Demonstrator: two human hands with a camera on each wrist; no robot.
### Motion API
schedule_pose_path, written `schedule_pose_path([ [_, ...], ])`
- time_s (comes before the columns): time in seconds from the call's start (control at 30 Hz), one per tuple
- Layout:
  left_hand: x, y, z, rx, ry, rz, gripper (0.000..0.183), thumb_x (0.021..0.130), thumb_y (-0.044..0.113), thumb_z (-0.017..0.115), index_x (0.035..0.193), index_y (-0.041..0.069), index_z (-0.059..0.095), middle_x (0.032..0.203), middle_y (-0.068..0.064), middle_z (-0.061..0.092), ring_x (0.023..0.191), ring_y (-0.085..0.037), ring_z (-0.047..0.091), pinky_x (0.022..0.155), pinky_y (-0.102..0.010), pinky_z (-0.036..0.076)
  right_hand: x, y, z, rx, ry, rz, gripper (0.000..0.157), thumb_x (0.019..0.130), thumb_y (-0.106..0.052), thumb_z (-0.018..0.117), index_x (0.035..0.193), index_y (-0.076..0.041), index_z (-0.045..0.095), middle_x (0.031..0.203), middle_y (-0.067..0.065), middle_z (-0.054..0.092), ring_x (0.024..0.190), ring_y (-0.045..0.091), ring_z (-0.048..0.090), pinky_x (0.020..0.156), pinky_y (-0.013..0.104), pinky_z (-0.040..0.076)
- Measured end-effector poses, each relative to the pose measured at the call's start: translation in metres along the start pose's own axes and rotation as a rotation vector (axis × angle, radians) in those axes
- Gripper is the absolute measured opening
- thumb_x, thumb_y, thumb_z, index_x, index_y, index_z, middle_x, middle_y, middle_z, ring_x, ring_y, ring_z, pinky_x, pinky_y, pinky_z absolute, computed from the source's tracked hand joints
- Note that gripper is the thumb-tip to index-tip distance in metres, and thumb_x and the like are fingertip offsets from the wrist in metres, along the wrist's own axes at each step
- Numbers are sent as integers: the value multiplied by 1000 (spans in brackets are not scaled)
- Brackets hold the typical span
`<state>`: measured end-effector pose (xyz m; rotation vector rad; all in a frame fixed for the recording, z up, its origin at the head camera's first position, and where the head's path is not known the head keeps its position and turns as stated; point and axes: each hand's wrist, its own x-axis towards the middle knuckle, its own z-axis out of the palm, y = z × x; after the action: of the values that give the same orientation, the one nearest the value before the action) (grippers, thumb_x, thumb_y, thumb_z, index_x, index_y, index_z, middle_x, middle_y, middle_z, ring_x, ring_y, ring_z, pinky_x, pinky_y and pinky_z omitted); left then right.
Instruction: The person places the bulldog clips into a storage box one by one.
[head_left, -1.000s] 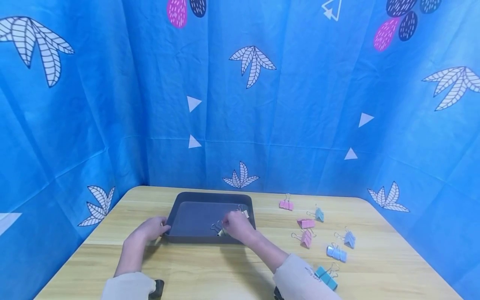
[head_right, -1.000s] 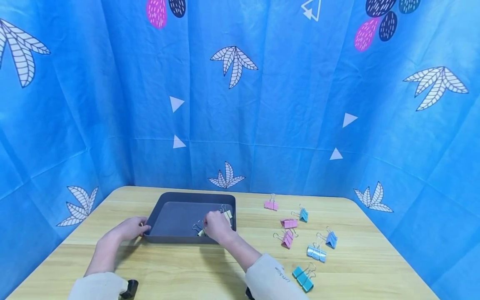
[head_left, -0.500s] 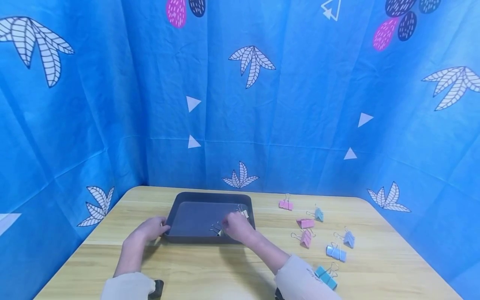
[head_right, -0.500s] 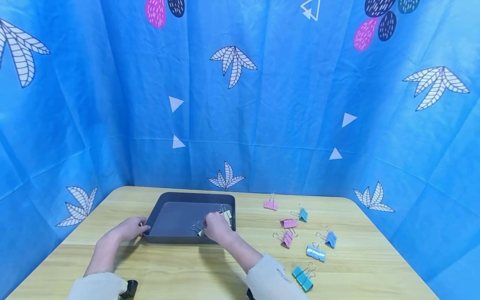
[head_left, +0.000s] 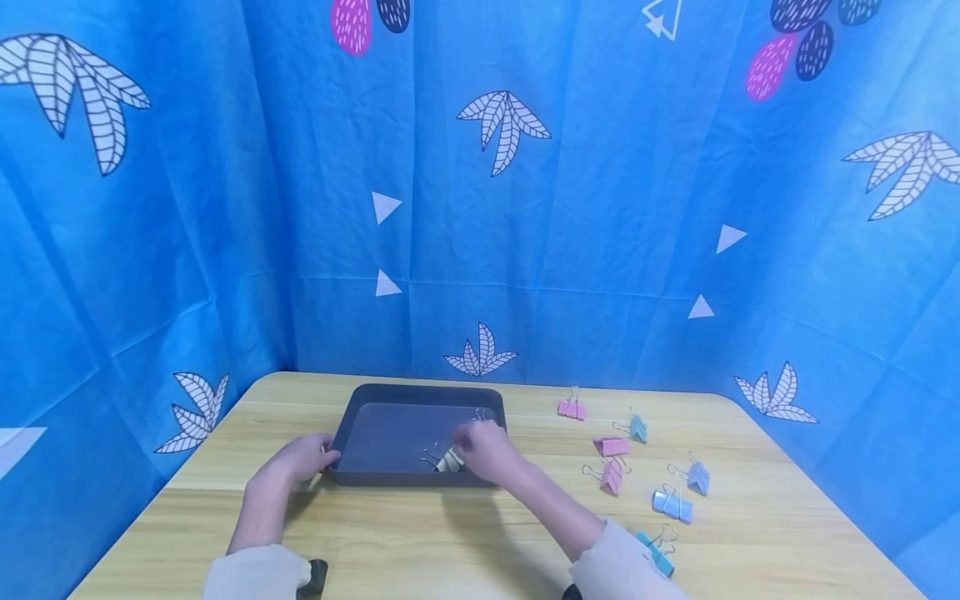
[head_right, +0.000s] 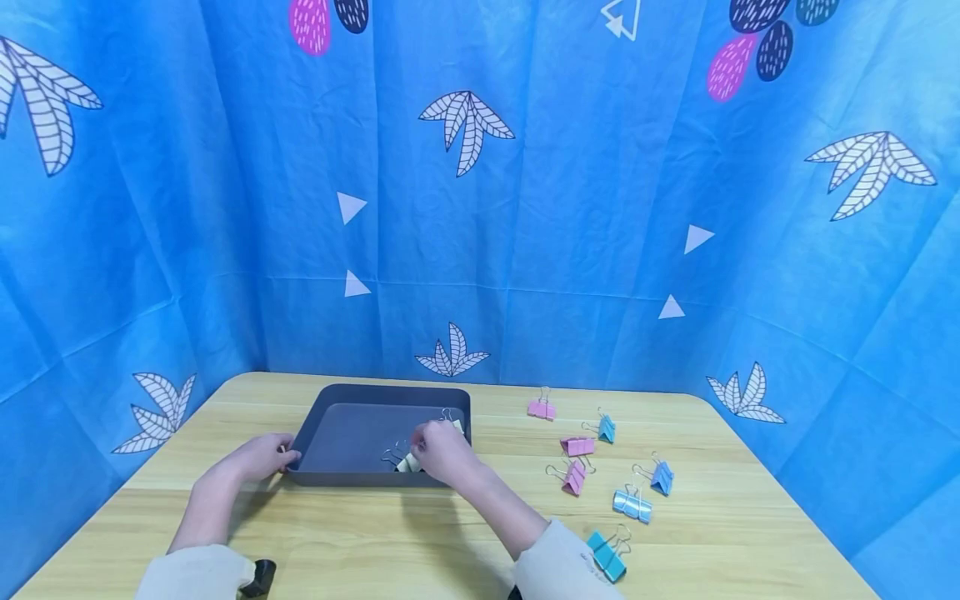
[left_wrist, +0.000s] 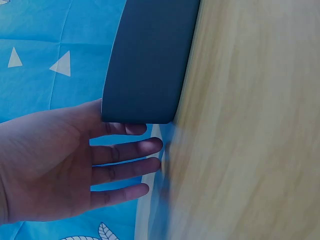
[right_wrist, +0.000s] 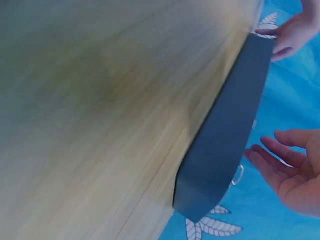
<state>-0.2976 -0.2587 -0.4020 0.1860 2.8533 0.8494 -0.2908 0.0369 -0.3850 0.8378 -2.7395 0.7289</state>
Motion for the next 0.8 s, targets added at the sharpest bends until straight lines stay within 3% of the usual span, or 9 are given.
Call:
schedule_pose_path([
  [0.27,0,3,1,3,-4,21,19,93,13,50,101,-3,58,78,-7,55,74,-23,52,67,-41,44,-29,11,-26,98,54,54,14,85,-2,60,96,3,66,93,13,65,78,20,63,69,25,51],
  [0.47,0,4,1,7,-11,32,31,93,12,49,116,-9,54,85,-8,59,83,-26,55,76,-47,44,-47,15,-50,136,134,116,17,87,-6,60,102,0,65,100,13,64,87,25,62,75,33,52],
  [0.8,2,0,0,5,-12,37,41,94,14,49,123,-14,46,104,-23,58,100,-39,53,86,-54,40,-69,14,-86,159,234,156,17,86,-6,63,102,-3,66,97,8,65,89,24,63,77,34,51],
])
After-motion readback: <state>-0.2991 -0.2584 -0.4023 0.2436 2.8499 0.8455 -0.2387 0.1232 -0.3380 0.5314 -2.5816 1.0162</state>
